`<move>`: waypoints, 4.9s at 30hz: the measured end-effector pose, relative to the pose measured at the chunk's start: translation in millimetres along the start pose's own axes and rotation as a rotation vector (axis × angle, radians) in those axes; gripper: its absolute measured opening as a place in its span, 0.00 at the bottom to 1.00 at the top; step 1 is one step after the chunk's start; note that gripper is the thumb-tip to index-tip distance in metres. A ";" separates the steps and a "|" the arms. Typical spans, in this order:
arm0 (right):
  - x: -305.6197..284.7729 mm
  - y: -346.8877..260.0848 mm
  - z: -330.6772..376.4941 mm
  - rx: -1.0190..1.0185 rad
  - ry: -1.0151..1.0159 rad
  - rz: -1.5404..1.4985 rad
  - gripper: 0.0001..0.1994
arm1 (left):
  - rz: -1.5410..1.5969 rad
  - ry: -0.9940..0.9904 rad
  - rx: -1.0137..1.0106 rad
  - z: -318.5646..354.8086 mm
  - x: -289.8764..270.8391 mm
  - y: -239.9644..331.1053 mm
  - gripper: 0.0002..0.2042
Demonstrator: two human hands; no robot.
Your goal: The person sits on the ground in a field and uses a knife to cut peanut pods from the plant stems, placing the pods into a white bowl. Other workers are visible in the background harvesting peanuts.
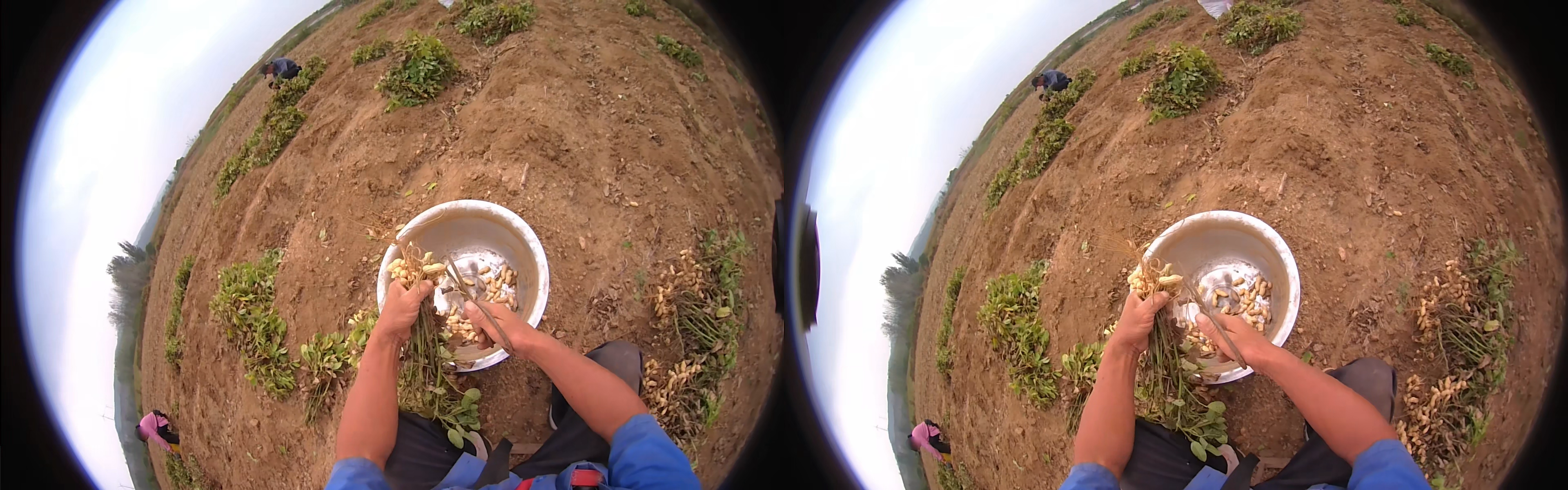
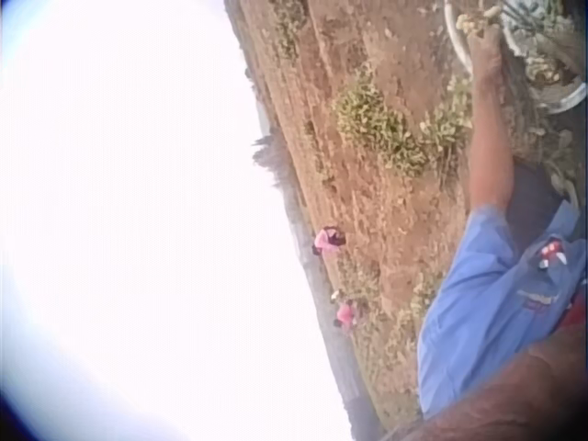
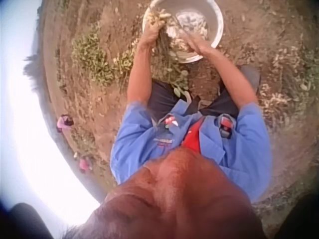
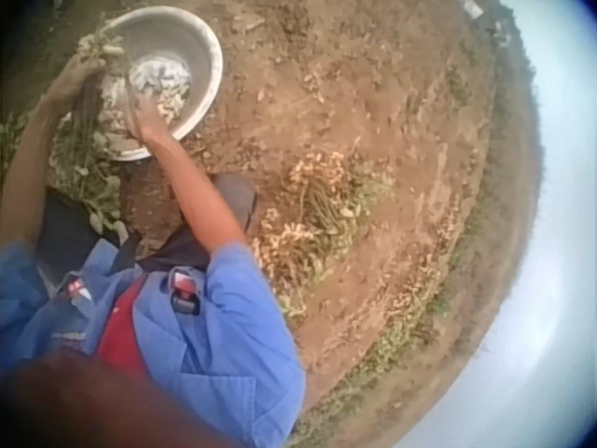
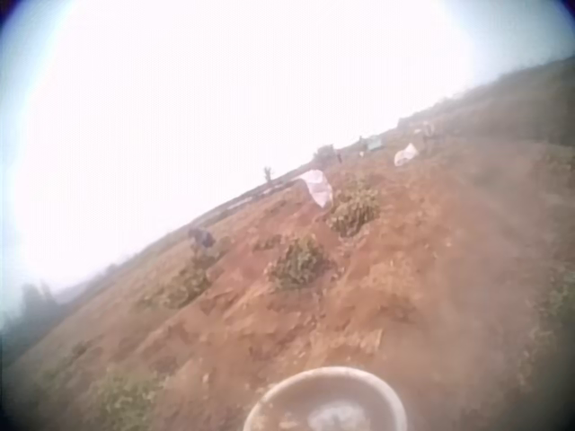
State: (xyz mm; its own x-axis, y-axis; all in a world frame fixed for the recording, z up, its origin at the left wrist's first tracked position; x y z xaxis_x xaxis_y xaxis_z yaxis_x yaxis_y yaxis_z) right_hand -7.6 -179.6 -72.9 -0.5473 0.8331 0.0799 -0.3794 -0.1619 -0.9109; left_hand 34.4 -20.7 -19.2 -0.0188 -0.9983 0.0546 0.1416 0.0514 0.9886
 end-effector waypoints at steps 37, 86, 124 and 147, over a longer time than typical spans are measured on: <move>-0.7 -51.1 29.6 -0.336 0.421 0.566 0.25 | -0.963 0.328 0.381 19.2 8.4 28.2 0.26; 148.8 -51.2 32.9 -0.201 -0.241 -0.079 0.27 | 0.077 0.286 0.438 157.0 -84.7 82.0 0.12; 97.3 7.0 28.1 0.217 -0.218 -0.667 0.36 | -0.165 0.414 0.194 50.7 -68.4 -7.9 0.10; 103.3 -49.9 18.3 -0.523 0.439 0.604 0.15 | -0.750 0.550 -0.073 157.3 -178.4 6.2 0.33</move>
State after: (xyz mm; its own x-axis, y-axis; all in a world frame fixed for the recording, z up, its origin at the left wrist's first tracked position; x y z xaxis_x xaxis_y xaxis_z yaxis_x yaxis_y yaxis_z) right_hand -58.8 -95.1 -11.8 -0.1692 0.8283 -0.5342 0.3248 -0.4648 -0.8237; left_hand -117.1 161.9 -0.7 0.3385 -0.6428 -0.6872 0.3442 -0.5952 0.7262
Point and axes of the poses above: each hand's wrist, its own z-axis away from the middle knuckle, its own x-axis out of the palm, y = z × x, the point moved 9 cm from there along -z, towards the middle knuckle, and after that the axes turned 8 degrees about x, right-handed, at the moved point
